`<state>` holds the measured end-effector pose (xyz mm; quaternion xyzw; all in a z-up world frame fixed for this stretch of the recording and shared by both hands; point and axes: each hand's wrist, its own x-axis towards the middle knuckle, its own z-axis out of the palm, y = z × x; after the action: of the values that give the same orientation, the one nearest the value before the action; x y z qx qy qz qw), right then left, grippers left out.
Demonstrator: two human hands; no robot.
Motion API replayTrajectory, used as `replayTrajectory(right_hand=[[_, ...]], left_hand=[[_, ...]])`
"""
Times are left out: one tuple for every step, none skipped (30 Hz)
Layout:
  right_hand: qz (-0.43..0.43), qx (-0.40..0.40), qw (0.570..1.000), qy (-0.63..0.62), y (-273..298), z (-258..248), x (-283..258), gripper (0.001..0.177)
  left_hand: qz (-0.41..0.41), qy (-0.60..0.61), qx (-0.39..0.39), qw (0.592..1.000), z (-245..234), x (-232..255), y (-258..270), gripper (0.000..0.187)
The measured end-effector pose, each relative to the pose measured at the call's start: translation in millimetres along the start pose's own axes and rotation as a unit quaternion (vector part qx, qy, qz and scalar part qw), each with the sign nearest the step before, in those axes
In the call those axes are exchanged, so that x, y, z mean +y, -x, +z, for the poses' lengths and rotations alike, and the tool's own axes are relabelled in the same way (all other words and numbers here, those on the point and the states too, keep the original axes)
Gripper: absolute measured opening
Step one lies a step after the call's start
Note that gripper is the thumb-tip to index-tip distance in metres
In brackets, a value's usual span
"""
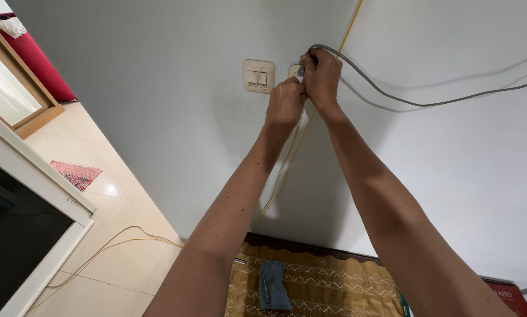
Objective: The person unplugs a wall-mounted fan, removes it from the wall, and places it on a desk. They then use a screwdriver to tighten screws on the fan's mounting bracket and reposition the fan on the desk.
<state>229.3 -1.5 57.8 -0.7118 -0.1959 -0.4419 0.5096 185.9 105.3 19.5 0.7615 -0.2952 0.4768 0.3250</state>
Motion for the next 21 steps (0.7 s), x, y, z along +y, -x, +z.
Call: replayTrajectory(right_hand=[[-0.007, 0.002, 1.000, 0.001, 0, 0, 0, 0.013], [-0.013, 0.005, 1.000, 0.001, 0, 1, 0, 0.013], [-0.020, 0.007, 1.000, 0.002, 1, 1, 1, 0.013], [-0.028, 0.013, 0.999, 0.011, 1, 2, 1, 0.013], [-0.035, 0.018, 0.999, 0.022, 2, 3, 1, 0.012], [-0.043, 0.024, 0.998, 0.032, 2, 4, 2, 0.012], [-0.030, 0.023, 0.999, 0.024, 2, 5, 3, 0.011], [-0.017, 0.023, 0.999, 0.015, 2, 7, 5, 0.011], [-0.005, 0.021, 1.000, 0.005, 2, 9, 7, 0.010], [-0.022, 0.029, 0.999, 0.021, 2, 9, 10, 0.010], [-0.040, 0.037, 0.998, 0.035, -1, 10, 12, 0.010], [-0.058, 0.046, 0.996, 0.049, -2, 11, 15, 0.011], [-0.064, 0.049, 0.995, 0.050, -2, 12, 17, 0.011], [-0.071, 0.052, 0.995, 0.052, -3, 13, 18, 0.011], [-0.079, 0.056, 0.994, 0.053, -4, 14, 19, 0.011], [-0.075, 0.057, 0.995, 0.044, -4, 14, 20, 0.010], [-0.073, 0.058, 0.995, 0.035, -4, 14, 20, 0.009], [-0.070, 0.058, 0.995, 0.026, -4, 13, 20, 0.008], [-0.065, 0.059, 0.996, 0.028, -3, 13, 19, 0.008], [-0.060, 0.059, 0.996, 0.029, -3, 13, 19, 0.009], [-0.054, 0.059, 0.996, 0.031, -2, 13, 18, 0.010]], left_hand=[[0.003, 0.007, 0.004, 1.000, 0, 0, 0, 0.008], [0.006, 0.013, 0.007, 1.000, 0, 0, 1, 0.008], [0.009, 0.019, 0.011, 1.000, -1, -1, 1, 0.008], [0.000, 0.029, 0.015, 0.999, -1, -2, 1, 0.009], [-0.010, 0.039, 0.019, 0.999, -1, -2, 2, 0.009], [-0.020, 0.049, 0.023, 0.998, 0, -2, 2, 0.010], [-0.029, 0.031, 0.020, 0.999, 2, -2, 2, 0.010], [-0.038, 0.013, 0.016, 0.999, 4, -3, 0, 0.010], [-0.049, -0.007, 0.013, 0.999, 5, -4, 0, 0.009], [-0.039, -0.002, 0.016, 0.999, 5, -4, 1, 0.008], [-0.027, 0.001, 0.019, 0.999, 4, -5, 1, 0.007], [-0.016, 0.004, 0.022, 1.000, 2, -6, 2, 0.006], [-0.025, 0.001, 0.018, 1.000, 2, -5, 2, 0.007], [-0.033, -0.003, 0.014, 0.999, 3, -4, 2, 0.007], [-0.040, -0.006, 0.011, 0.999, 3, -4, 0, 0.007], [-0.036, -0.007, 0.013, 0.999, 2, -4, 0, 0.007], [-0.032, -0.007, 0.016, 0.999, 2, -3, 1, 0.006], [-0.028, -0.007, 0.019, 0.999, 3, -3, 1, 0.006], [-0.024, -0.005, 0.022, 0.999, 3, -3, 1, 0.006], [-0.020, -0.004, 0.024, 0.999, 3, -3, 1, 0.006], [-0.016, -0.003, 0.026, 1.000, 2, -3, 1, 0.007]])
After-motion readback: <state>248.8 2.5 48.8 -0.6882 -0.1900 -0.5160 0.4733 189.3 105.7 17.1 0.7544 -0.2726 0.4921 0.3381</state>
